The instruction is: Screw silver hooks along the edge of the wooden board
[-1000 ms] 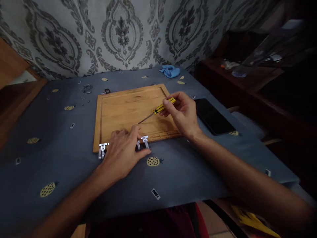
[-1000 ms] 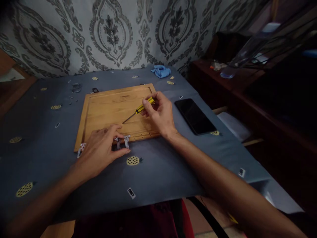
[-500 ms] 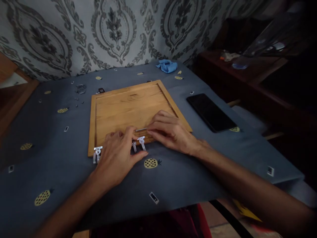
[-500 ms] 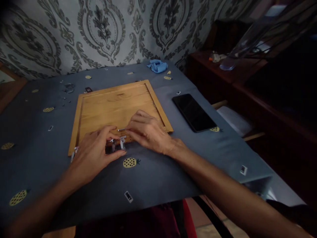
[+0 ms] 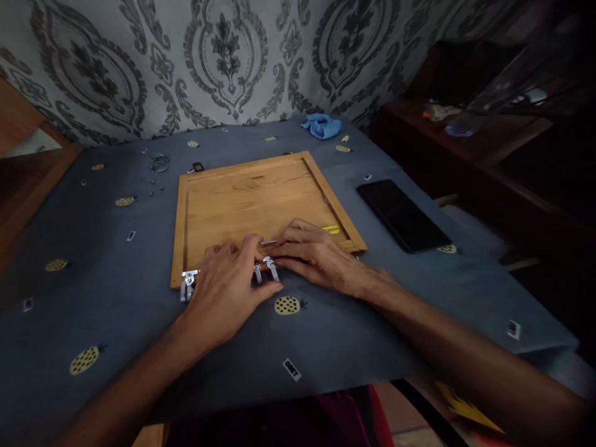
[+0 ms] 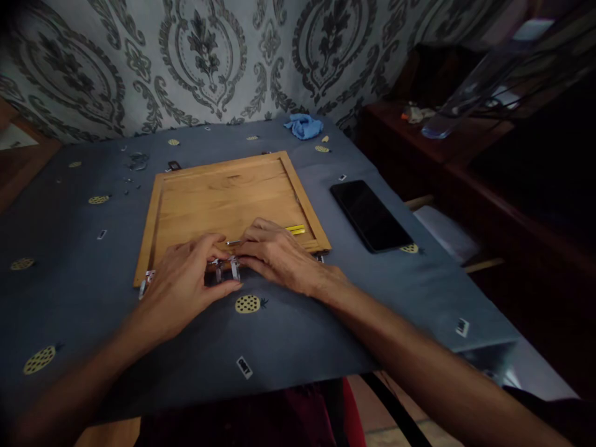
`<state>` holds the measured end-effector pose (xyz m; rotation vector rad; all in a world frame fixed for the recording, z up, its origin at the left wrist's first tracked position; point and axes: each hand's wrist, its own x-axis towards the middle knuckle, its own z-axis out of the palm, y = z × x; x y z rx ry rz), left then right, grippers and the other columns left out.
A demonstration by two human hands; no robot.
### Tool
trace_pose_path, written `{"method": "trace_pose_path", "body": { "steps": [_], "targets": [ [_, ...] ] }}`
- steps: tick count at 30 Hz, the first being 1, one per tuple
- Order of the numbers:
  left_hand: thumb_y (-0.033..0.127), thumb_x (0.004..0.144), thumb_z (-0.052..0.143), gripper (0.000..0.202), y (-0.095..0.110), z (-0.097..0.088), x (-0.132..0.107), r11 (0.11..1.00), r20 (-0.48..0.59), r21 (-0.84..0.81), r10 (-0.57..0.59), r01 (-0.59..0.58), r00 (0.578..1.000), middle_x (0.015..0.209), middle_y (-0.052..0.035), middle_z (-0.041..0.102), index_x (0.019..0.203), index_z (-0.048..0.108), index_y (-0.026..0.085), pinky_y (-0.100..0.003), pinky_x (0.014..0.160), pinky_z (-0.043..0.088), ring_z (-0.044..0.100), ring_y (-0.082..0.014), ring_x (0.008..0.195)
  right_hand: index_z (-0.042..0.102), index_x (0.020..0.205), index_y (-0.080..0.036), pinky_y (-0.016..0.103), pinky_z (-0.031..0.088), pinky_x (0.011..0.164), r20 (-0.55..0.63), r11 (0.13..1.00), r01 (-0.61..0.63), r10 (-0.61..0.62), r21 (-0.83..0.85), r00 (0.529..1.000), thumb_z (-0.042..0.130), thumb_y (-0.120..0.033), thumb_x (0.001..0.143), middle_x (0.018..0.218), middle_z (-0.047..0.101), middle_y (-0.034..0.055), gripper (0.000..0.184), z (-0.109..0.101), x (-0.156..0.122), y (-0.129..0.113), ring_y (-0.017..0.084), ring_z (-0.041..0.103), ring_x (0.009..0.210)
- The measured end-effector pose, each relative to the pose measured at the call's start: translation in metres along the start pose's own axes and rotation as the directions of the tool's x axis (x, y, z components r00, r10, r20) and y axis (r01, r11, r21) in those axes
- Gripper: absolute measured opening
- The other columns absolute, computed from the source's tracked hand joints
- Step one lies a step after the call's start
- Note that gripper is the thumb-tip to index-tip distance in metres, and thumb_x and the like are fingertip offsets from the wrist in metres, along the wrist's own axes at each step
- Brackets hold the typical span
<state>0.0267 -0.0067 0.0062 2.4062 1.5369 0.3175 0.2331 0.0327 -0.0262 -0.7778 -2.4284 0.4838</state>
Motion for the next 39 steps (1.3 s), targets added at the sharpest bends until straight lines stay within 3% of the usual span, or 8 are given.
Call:
{"method": "trace_pose_path", "body": {
  "steps": [8, 14, 17, 30, 39],
  "targets": [
    [0.041, 0.082, 0.077, 0.056, 0.0, -0.002, 0.0, 1.0, 0.027, 0.001, -0.014, 0.014, 1.0, 0.106, -0.0093, 0.073, 0.124, 0.049, 0.019, -0.053, 0.093, 0.047, 0.064, -0.0356, 0.106, 0.074, 0.107, -0.017, 0.036, 0.048, 0.083, 0.052, 1.0, -0.003, 0.004, -0.021, 0.999, 0.056, -0.028, 0.098, 0.093, 0.07, 0.0089, 0.023, 0.0, 0.001, 0.0, 0.021, 0.057, 0.091],
    [0.047, 0.075, 0.082, 0.083, -0.004, -0.006, -0.001, 1.0, 0.037, -0.019, 0.022, -0.022, 0.999, 0.115, -0.0129, 0.071, 0.139, 0.04, 0.018, -0.052, 0.093, 0.047, 0.065, -0.0366, 0.108, 0.075, 0.102, -0.016, 0.035, 0.048, 0.081, 0.038, 1.0, 0.023, -0.023, -0.019, 0.999, 0.057, -0.029, 0.098, 0.091, 0.069, 0.0082, 0.023, 0.001, 0.001, 0.002, 0.02, 0.057, 0.088],
    [0.046, 0.071, 0.085, 0.087, -0.007, -0.009, -0.001, 0.996, 0.046, -0.085, 0.023, -0.019, 0.999, 0.12, -0.0118, 0.069, 0.14, 0.039, 0.019, -0.049, 0.096, 0.047, 0.065, -0.0344, 0.111, 0.075, 0.102, -0.015, 0.034, 0.048, 0.08, 0.03, 0.999, 0.034, -0.033, -0.021, 0.999, 0.057, -0.029, 0.098, 0.09, 0.069, 0.0083, 0.023, 0.002, 0.0, 0.003, 0.019, 0.057, 0.089],
    [0.037, 0.073, 0.085, 0.085, -0.01, -0.009, 0.001, 0.989, 0.08, -0.147, 0.031, -0.019, 0.996, 0.12, -0.0132, 0.069, 0.142, 0.038, 0.017, -0.05, 0.094, 0.048, 0.064, -0.0348, 0.11, 0.074, 0.106, -0.015, 0.036, 0.05, 0.082, 0.035, 0.999, 0.034, -0.033, -0.011, 0.999, 0.055, -0.029, 0.099, 0.093, 0.07, 0.0097, 0.025, 0.001, 0.0, 0.003, 0.02, 0.058, 0.091],
    [0.037, 0.075, 0.083, 0.08, -0.01, -0.002, 0.0, 0.987, 0.039, -0.159, 0.036, -0.029, 0.999, 0.12, -0.0131, 0.068, 0.14, 0.04, 0.018, -0.05, 0.094, 0.049, 0.063, -0.0341, 0.112, 0.075, 0.103, -0.015, 0.036, 0.049, 0.082, 0.056, 0.999, 0.019, -0.017, -0.026, 0.998, 0.055, -0.029, 0.099, 0.092, 0.069, 0.0096, 0.025, 0.0, 0.001, 0.002, 0.02, 0.057, 0.089]
  ]
}}
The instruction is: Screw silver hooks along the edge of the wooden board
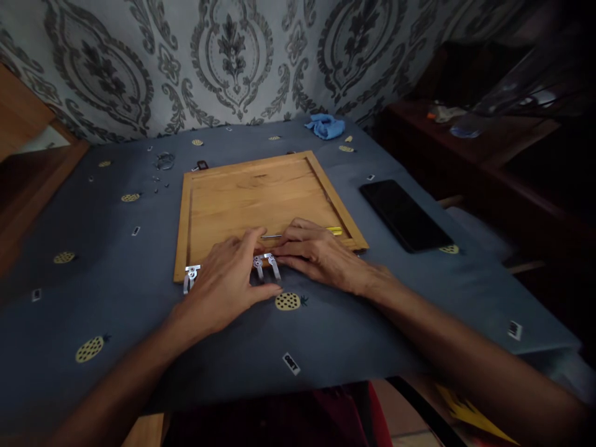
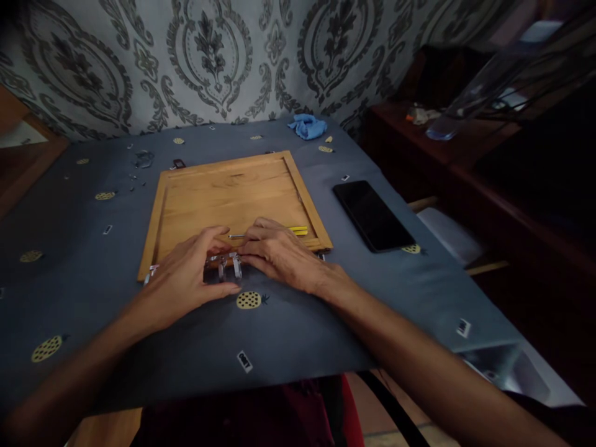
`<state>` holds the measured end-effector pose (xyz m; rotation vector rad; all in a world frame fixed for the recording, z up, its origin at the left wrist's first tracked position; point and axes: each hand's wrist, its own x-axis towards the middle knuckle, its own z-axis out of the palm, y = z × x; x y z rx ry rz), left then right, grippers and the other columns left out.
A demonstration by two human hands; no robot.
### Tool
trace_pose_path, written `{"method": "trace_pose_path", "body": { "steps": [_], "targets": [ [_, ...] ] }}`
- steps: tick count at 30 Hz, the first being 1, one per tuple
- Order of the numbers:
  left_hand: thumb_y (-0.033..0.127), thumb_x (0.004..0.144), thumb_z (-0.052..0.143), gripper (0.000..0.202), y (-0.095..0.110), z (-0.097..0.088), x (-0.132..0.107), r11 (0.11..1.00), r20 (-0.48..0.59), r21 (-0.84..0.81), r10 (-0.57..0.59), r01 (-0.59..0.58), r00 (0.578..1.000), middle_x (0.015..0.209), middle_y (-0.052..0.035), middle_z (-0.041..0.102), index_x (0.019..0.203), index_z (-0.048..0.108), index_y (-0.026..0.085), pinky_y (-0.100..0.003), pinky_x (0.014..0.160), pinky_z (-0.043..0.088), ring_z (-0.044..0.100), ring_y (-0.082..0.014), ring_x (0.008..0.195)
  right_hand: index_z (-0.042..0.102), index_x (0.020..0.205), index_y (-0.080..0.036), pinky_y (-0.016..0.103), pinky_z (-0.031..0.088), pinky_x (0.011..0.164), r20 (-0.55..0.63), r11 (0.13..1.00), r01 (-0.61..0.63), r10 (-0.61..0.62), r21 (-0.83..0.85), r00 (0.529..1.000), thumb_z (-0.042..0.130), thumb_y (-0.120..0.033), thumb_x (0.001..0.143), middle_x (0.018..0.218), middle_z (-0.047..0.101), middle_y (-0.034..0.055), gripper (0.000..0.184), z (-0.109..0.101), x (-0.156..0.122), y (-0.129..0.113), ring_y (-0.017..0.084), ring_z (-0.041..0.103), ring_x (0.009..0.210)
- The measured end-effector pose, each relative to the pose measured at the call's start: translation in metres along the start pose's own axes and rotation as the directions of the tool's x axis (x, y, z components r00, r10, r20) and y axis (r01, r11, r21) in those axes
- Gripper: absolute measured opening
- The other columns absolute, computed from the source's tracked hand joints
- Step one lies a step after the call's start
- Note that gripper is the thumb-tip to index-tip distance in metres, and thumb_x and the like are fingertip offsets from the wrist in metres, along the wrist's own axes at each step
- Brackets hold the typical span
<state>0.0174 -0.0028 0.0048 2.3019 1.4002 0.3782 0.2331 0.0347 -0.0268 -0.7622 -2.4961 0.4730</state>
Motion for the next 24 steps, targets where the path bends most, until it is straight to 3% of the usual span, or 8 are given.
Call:
{"method": "trace_pose_path", "body": {
  "steps": [12, 24],
  "targets": [
    [0.033, 0.076, 0.083, 0.074, 0.0031, 0.0041, 0.002, 0.999, -0.018, -0.009, -0.034, 0.034, 0.999, 0.117, -0.0132, 0.07, 0.136, 0.044, 0.016, -0.051, 0.095, 0.048, 0.063, -0.0346, 0.111, 0.074, 0.107, -0.015, 0.034, 0.048, 0.082, 0.007, 1.0, -0.005, 0.005, -0.008, 1.0, 0.053, -0.029, 0.1, 0.091, 0.068, 0.0087, 0.026, -0.0019, 0.0005, -0.0035, 0.02, 0.056, 0.089],
    [0.026, 0.078, 0.081, 0.06, 0.002, 0.007, 0.0022, 0.999, -0.062, -0.048, -0.009, 0.006, 0.998, 0.112, -0.0051, 0.073, 0.127, 0.046, 0.022, -0.05, 0.094, 0.046, 0.065, -0.0314, 0.108, 0.074, 0.105, -0.017, 0.035, 0.049, 0.081, 0.009, 0.999, -0.035, 0.034, 0.01, 0.999, 0.053, -0.031, 0.1, 0.091, 0.067, 0.0086, 0.026, -0.0052, -0.0005, -0.0033, 0.021, 0.056, 0.09]
  ]
}}
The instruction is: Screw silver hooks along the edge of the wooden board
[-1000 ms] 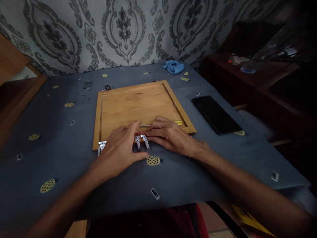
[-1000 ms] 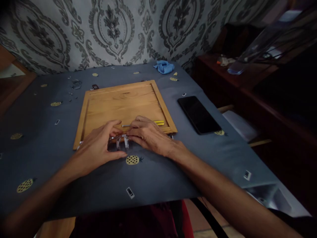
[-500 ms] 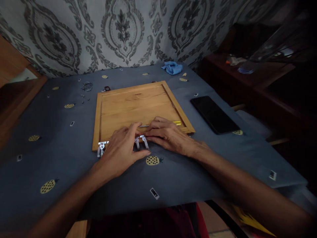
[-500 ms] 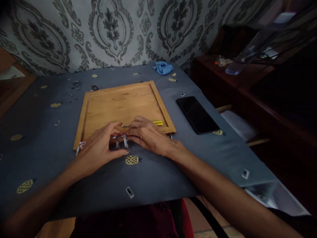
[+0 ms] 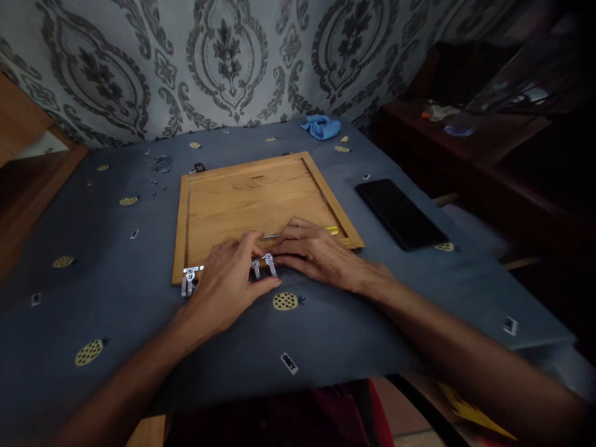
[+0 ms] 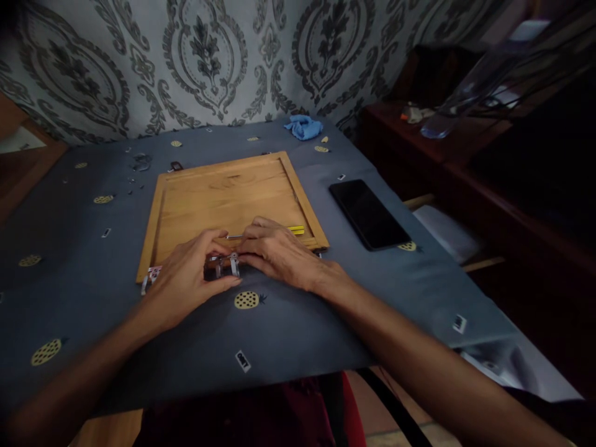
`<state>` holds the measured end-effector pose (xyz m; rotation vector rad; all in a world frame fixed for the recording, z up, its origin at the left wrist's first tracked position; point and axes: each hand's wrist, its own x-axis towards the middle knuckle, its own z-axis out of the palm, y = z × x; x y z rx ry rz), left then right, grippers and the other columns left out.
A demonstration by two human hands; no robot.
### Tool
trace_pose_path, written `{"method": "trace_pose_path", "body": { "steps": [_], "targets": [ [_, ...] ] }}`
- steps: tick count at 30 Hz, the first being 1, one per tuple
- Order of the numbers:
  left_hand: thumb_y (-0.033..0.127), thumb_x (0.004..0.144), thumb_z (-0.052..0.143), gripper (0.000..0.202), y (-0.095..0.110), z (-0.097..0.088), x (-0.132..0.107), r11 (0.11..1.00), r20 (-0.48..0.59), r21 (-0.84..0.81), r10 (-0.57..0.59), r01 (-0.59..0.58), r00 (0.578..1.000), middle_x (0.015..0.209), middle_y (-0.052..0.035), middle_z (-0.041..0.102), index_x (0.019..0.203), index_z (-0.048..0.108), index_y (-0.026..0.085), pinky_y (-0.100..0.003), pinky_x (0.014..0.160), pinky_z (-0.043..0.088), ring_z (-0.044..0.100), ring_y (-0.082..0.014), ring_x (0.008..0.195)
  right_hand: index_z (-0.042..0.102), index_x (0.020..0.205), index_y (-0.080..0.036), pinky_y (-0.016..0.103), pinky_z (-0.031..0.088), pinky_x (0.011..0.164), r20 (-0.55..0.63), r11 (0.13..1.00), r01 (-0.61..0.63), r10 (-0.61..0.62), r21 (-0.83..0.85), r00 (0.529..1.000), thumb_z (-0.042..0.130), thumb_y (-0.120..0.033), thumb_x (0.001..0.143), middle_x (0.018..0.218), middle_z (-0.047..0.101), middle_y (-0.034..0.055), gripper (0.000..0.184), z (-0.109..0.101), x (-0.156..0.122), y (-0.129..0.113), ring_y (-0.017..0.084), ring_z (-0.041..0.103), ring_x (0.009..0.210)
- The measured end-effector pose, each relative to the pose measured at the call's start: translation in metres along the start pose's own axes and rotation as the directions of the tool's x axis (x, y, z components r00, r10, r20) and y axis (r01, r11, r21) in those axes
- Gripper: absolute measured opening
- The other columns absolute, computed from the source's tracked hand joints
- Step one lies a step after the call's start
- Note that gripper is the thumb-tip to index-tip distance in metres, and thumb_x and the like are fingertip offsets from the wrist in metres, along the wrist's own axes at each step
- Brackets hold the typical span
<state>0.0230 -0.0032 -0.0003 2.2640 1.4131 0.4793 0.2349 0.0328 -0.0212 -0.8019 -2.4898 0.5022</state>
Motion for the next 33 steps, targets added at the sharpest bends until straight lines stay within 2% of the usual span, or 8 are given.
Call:
{"method": "trace_pose_path", "body": {
  "steps": [5, 10, 18, 21, 23, 25, 29, 33],
  "targets": [
    [0.026, 0.079, 0.08, 0.06, 0.001, 0.0, 0.0, 1.0, -0.012, -0.01, -0.003, 0.003, 1.0, 0.111, -0.0046, 0.073, 0.128, 0.046, 0.022, -0.049, 0.096, 0.047, 0.066, -0.0289, 0.105, 0.07, 0.112, -0.017, 0.04, 0.048, 0.086, -0.067, 0.988, -0.109, 0.102, -0.112, 0.993, 0.057, -0.029, 0.097, 0.101, 0.067, 0.0105, 0.023, -0.017, -0.005, 0.015, 0.025, 0.057, 0.099],
    [0.026, 0.079, 0.079, 0.06, 0.002, -0.001, 0.0, 1.0, 0.0, -0.017, -0.017, 0.017, 1.0, 0.112, -0.0055, 0.073, 0.128, 0.046, 0.022, -0.05, 0.097, 0.047, 0.066, -0.0289, 0.107, 0.064, 0.102, -0.019, 0.039, 0.047, 0.08, 0.083, 0.914, -0.338, 0.363, -0.224, 0.928, 0.062, -0.03, 0.091, 0.105, 0.061, 0.01, 0.017, -0.038, -0.016, 0.03, 0.026, 0.058, 0.097],
    [0.025, 0.08, 0.078, 0.057, 0.002, -0.002, 0.0, 1.0, -0.01, -0.019, -0.006, 0.006, 1.0, 0.112, -0.0055, 0.073, 0.127, 0.046, 0.023, -0.049, 0.096, 0.047, 0.067, -0.0288, 0.106, 0.057, 0.086, -0.02, 0.031, 0.04, 0.064, 0.039, 0.909, -0.356, 0.372, -0.218, 0.927, 0.06, -0.027, 0.089, 0.085, 0.062, 0.0041, 0.009, -0.048, -0.026, 0.037, 0.017, 0.056, 0.072],
    [0.027, 0.079, 0.079, 0.057, 0.003, -0.002, 0.0, 1.0, -0.002, -0.009, -0.015, 0.015, 1.0, 0.112, -0.005, 0.073, 0.126, 0.046, 0.023, -0.049, 0.096, 0.047, 0.067, -0.029, 0.107, 0.061, 0.087, -0.021, 0.03, 0.039, 0.059, -0.048, 0.909, -0.401, 0.398, -0.111, 0.916, 0.063, -0.026, 0.088, 0.075, 0.064, 0.0013, 0.006, -0.051, -0.022, 0.031, 0.015, 0.055, 0.063],
    [0.027, 0.079, 0.08, 0.058, 0.003, -0.002, 0.0, 1.0, 0.002, -0.002, -0.014, 0.014, 1.0, 0.112, -0.0049, 0.073, 0.126, 0.046, 0.022, -0.049, 0.096, 0.047, 0.066, -0.0291, 0.107, 0.065, 0.089, -0.021, 0.031, 0.041, 0.061, -0.222, 0.926, -0.373, 0.375, 0.05, 0.9, 0.069, -0.031, 0.085, 0.077, 0.066, 0.0015, 0.011, -0.051, -0.017, 0.024, 0.016, 0.057, 0.066],
    [0.027, 0.079, 0.08, 0.058, 0.003, -0.002, -0.001, 1.0, 0.004, 0.004, -0.012, 0.012, 1.0, 0.112, -0.0053, 0.073, 0.126, 0.046, 0.021, -0.049, 0.096, 0.047, 0.066, -0.0292, 0.107, 0.067, 0.086, -0.022, 0.032, 0.045, 0.062, -0.415, 0.926, -0.28, 0.366, 0.254, 0.833, 0.077, -0.039, 0.081, 0.078, 0.066, 0.0019, 0.02, -0.05, -0.012, 0.015, 0.016, 0.058, 0.069],
    [0.027, 0.08, 0.08, 0.057, 0.002, -0.002, -0.001, 1.0, -0.007, 0.006, 0.002, -0.002, 1.0, 0.111, -0.0055, 0.073, 0.126, 0.046, 0.021, -0.05, 0.095, 0.047, 0.066, -0.0294, 0.107, 0.058, 0.072, -0.022, 0.028, 0.042, 0.052, -0.562, 0.861, -0.125, 0.424, 0.493, 0.711, 0.079, -0.042, 0.08, 0.066, 0.054, -0.0027, 0.03, -0.043, 0.0, -0.009, 0.01, 0.048, 0.055],
    [0.028, 0.081, 0.079, 0.058, 0.002, -0.002, -0.001, 1.0, 0.001, 0.008, 0.002, -0.002, 1.0, 0.112, -0.0066, 0.073, 0.128, 0.045, 0.02, -0.051, 0.096, 0.046, 0.065, -0.0311, 0.11, 0.055, 0.086, -0.024, 0.026, 0.044, 0.047, -0.499, 0.866, -0.126, 0.391, 0.484, 0.773, 0.069, -0.046, 0.089, 0.069, 0.055, -0.0033, 0.026, -0.032, 0.005, -0.029, 0.011, 0.054, 0.054]
  ]
}}
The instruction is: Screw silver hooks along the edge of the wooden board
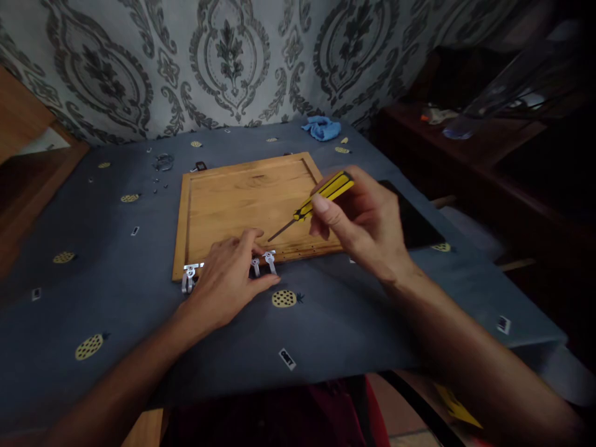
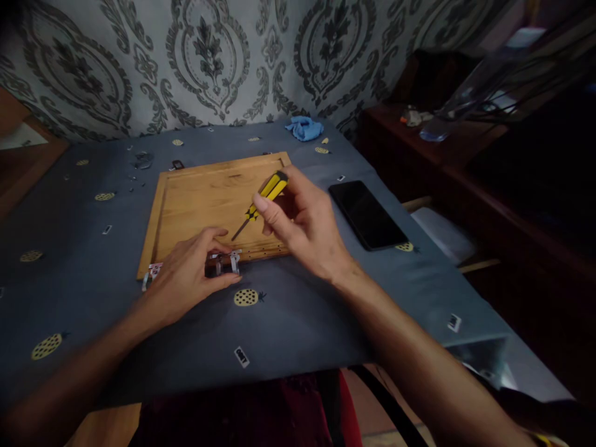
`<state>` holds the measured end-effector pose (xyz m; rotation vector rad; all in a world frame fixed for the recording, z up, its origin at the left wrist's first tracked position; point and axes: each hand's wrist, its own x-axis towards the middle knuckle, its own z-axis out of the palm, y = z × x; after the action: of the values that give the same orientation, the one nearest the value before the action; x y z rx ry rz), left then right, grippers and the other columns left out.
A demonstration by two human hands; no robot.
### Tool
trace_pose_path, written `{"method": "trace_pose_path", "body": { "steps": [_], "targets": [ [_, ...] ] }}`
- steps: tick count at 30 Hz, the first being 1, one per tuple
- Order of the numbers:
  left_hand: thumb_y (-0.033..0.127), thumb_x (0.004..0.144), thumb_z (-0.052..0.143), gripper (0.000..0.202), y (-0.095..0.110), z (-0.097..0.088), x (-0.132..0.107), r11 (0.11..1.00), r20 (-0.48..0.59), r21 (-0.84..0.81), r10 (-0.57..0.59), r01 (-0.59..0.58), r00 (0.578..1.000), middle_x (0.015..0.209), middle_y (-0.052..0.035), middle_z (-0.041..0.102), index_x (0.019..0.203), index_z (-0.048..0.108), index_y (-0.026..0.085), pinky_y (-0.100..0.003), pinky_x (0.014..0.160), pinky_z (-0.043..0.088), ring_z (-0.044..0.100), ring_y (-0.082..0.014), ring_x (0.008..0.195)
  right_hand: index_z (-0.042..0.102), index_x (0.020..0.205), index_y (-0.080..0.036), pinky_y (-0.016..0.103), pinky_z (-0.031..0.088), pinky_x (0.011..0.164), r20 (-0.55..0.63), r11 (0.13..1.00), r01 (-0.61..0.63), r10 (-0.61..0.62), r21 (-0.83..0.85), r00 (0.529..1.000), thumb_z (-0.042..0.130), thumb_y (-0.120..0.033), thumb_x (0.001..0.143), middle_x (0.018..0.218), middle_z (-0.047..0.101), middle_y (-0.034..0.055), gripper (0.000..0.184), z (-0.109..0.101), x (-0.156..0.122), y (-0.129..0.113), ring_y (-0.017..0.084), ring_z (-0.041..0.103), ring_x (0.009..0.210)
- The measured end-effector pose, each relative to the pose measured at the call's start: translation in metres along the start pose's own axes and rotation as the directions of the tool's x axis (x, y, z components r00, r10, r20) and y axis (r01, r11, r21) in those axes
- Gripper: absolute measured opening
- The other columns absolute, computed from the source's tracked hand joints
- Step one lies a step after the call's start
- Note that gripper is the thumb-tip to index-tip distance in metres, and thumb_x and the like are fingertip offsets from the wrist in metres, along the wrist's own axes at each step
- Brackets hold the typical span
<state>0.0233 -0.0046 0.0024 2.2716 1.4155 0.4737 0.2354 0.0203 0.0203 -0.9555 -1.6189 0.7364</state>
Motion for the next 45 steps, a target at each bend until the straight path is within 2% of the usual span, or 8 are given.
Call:
{"method": "trace_pose_path", "body": {
  "steps": [3, 8, 15, 20, 27, 30, 34, 45],
  "targets": [
    [0.029, 0.081, 0.079, 0.059, 0.0, 0.0, 0.0, 1.0, 0.004, 0.011, -0.002, 0.002, 1.0, 0.113, -0.0074, 0.073, 0.129, 0.045, 0.019, -0.051, 0.097, 0.045, 0.064, -0.0322, 0.112, 0.052, 0.094, -0.024, 0.027, 0.049, 0.051, 0.086, 0.999, -0.011, 0.016, -0.053, 0.996, 0.061, -0.048, 0.094, 0.077, 0.06, -0.0013, 0.026, 0.005, -0.007, -0.001, 0.012, 0.061, 0.06],
    [0.029, 0.08, 0.08, 0.06, 0.0, 0.002, 0.0, 1.0, -0.004, 0.028, -0.009, 0.01, 1.0, 0.111, -0.0062, 0.073, 0.128, 0.045, 0.021, -0.05, 0.095, 0.046, 0.065, -0.0318, 0.11, 0.051, 0.098, -0.024, 0.028, 0.049, 0.054, 0.108, 0.994, 0.0, 0.012, -0.113, 0.994, 0.055, -0.05, 0.097, 0.074, 0.062, -0.0002, 0.026, 0.002, -0.013, 0.004, 0.014, 0.062, 0.061],
    [0.03, 0.081, 0.08, 0.06, 0.0, 0.002, 0.0, 0.999, -0.006, 0.034, 0.003, -0.003, 1.0, 0.112, -0.0063, 0.073, 0.129, 0.044, 0.02, -0.05, 0.096, 0.046, 0.064, -0.0317, 0.111, 0.049, 0.097, -0.023, 0.026, 0.051, 0.055, 0.175, 0.998, -0.022, 0.034, -0.066, 0.984, 0.051, -0.05, 0.098, 0.08, 0.062, 0.001, 0.028, 0.005, -0.014, 0.009, 0.013, 0.063, 0.065],
    [0.031, 0.081, 0.08, 0.06, 0.0, 0.002, 0.0, 0.999, 0.0, 0.046, -0.005, 0.005, 1.0, 0.111, -0.0067, 0.073, 0.129, 0.045, 0.02, -0.051, 0.095, 0.047, 0.065, -0.0318, 0.109, 0.048, 0.095, -0.023, 0.026, 0.052, 0.054, 0.173, 0.998, -0.034, 0.042, -0.05, 0.984, 0.052, -0.052, 0.097, 0.081, 0.061, 0.0016, 0.029, 0.006, -0.014, 0.01, 0.013, 0.062, 0.064],
    [0.031, 0.081, 0.078, 0.059, -0.002, 0.003, -0.001, 0.999, -0.022, 0.036, 0.012, -0.012, 1.0, 0.11, -0.007, 0.073, 0.129, 0.046, 0.021, -0.05, 0.094, 0.048, 0.066, -0.0315, 0.109, 0.059, 0.095, -0.021, 0.027, 0.05, 0.059, 0.171, 0.995, 0.06, -0.046, -0.079, 0.984, 0.061, -0.05, 0.093, 0.081, 0.06, 0.0008, 0.029, 0.009, -0.01, 0.004, 0.013, 0.059, 0.066],
    [0.029, 0.08, 0.078, 0.058, -0.001, 0.002, 0.0, 1.0, -0.012, 0.019, 0.003, -0.003, 1.0, 0.109, -0.007, 0.073, 0.128, 0.047, 0.02, -0.05, 0.092, 0.049, 0.066, -0.0313, 0.106, 0.062, 0.086, -0.018, 0.028, 0.047, 0.061, 0.19, 0.98, 0.148, -0.122, -0.133, 0.974, 0.061, -0.048, 0.093, 0.076, 0.06, 0.0005, 0.03, 0.01, -0.007, 0.002, 0.012, 0.058, 0.067],
    [0.028, 0.08, 0.079, 0.052, 0.0, 0.001, 0.001, 1.0, -0.007, -0.002, 0.004, -0.004, 1.0, 0.108, -0.0068, 0.073, 0.122, 0.049, 0.02, -0.048, 0.089, 0.05, 0.066, -0.0308, 0.104, 0.06, 0.077, -0.018, 0.027, 0.043, 0.06, 0.23, 0.952, 0.229, -0.182, -0.202, 0.956, 0.062, -0.045, 0.094, 0.073, 0.06, 0.0007, 0.032, 0.013, -0.003, 0.001, 0.012, 0.055, 0.065],
    [0.026, 0.079, 0.078, 0.047, 0.0, 0.002, 0.0, 1.0, -0.028, 0.016, 0.023, -0.022, 0.999, 0.108, -0.0073, 0.072, 0.116, 0.05, 0.02, -0.046, 0.087, 0.05, 0.066, -0.0309, 0.103, 0.052, 0.072, -0.019, 0.026, 0.039, 0.059, 0.188, 0.93, 0.291, -0.251, -0.225, 0.949, 0.063, -0.045, 0.093, 0.067, 0.051, -0.0027, 0.035, 0.026, 0.001, 0.004, 0.011, 0.049, 0.061]
  ]
}}
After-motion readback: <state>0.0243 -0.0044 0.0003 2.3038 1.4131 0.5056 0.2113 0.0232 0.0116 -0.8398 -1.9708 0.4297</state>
